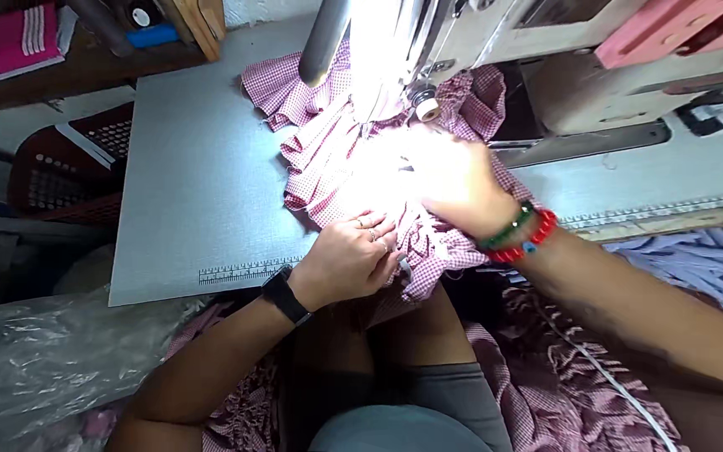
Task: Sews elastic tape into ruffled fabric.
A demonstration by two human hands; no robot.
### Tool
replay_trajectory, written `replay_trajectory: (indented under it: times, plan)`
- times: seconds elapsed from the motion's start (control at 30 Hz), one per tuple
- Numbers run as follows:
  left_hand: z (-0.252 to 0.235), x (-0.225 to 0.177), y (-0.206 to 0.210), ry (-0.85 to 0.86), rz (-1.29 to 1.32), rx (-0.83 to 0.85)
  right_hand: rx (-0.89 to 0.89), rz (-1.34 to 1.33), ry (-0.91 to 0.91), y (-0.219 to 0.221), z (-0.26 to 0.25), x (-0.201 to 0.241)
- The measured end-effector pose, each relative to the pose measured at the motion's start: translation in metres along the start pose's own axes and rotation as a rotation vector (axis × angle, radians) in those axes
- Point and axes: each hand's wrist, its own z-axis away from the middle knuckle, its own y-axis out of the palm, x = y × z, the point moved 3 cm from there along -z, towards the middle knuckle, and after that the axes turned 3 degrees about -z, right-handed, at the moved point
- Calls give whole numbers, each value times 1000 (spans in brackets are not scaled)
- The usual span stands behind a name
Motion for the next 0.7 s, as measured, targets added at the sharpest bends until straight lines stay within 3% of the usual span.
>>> replay_trajectory:
  times: [0.1, 0.2, 0.7]
  plan:
    - [4, -2, -1, 1, 16, -15, -8, 22, -92, -4, 32, 13]
    - [6, -4, 0, 4, 1, -13, 62, 122, -33, 0, 44, 5]
    - [7, -7, 0, 7, -12, -6, 80, 68, 12, 13, 14, -11]
